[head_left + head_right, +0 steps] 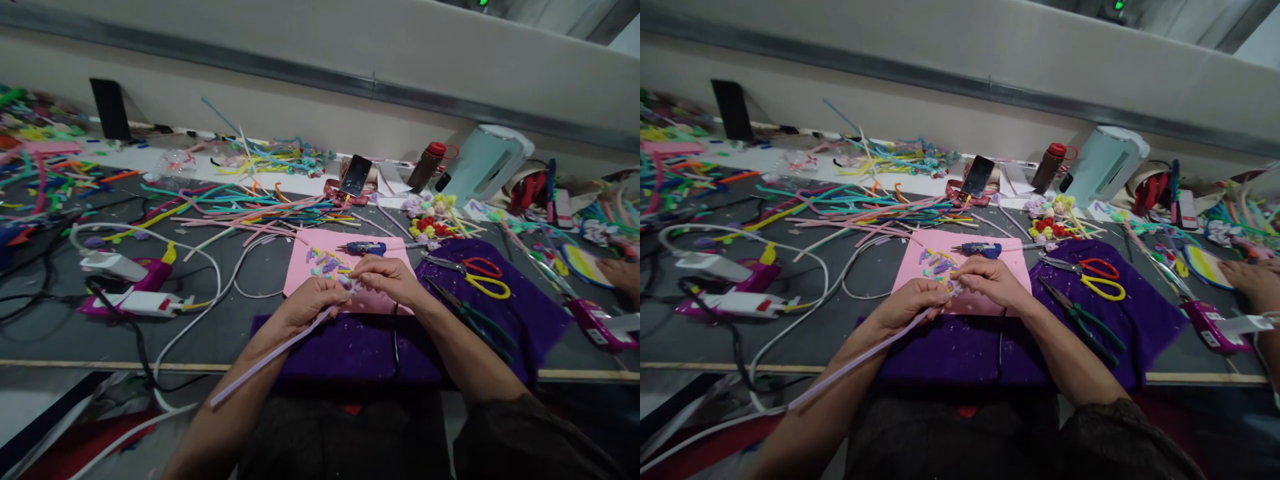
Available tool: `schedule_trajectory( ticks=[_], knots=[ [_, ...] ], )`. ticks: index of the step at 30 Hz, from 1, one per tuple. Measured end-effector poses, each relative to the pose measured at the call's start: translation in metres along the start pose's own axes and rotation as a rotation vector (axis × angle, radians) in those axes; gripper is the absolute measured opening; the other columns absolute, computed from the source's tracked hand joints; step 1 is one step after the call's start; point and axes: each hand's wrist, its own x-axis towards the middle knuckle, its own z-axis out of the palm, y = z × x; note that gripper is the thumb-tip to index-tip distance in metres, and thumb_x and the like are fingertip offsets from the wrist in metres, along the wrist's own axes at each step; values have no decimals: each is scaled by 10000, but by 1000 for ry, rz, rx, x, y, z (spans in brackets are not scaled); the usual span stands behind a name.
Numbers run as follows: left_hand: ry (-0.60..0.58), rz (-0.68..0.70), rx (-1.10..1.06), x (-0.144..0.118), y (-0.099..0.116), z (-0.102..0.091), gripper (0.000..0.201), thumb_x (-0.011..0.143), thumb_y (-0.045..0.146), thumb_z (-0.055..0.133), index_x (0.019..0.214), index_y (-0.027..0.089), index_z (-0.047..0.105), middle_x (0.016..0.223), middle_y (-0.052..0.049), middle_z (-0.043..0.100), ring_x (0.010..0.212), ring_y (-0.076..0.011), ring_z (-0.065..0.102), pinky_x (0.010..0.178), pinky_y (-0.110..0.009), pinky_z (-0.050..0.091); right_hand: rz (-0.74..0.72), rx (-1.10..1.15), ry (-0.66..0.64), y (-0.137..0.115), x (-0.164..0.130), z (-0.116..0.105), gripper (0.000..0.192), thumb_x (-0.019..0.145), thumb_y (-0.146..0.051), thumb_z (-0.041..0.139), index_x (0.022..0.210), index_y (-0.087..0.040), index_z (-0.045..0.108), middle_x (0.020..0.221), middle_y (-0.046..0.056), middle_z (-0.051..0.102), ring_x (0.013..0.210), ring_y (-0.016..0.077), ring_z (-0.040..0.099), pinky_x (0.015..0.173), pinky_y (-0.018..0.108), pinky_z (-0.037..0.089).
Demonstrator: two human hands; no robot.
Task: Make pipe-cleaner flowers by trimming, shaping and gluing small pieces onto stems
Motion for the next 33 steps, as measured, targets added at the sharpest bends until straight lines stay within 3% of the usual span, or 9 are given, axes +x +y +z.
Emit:
schedule_trajectory(
  ticks=[8,29,33],
  knots=[
    [-23,14,2,3,-4,-3,169,660,280,627,629,115,614,381,32,486,301,-39,332,353,-184,189,-11,-71,-3,-1,1,-1,221,824,-349,574,911,-197,708,792,50,639,735,142,545,618,259,448],
    [20,44,23,3,-3,-2,202,668,320,632,613,128,597,382,43,475,303,-39,314,356,-192,184,49,-40,0,-2,1,2,234,809,-368,585,857,-183,719,758,50,618,625,114,521,502,219,420],
    [39,59,32,1,-2,-1,214,668,327,632,602,129,583,400,42,477,318,-38,307,362,-194,180,81,14,49,-3,0,2,253,797,-377,596,917,-190,717,766,38,600,565,88,496,451,198,390]
  ],
)
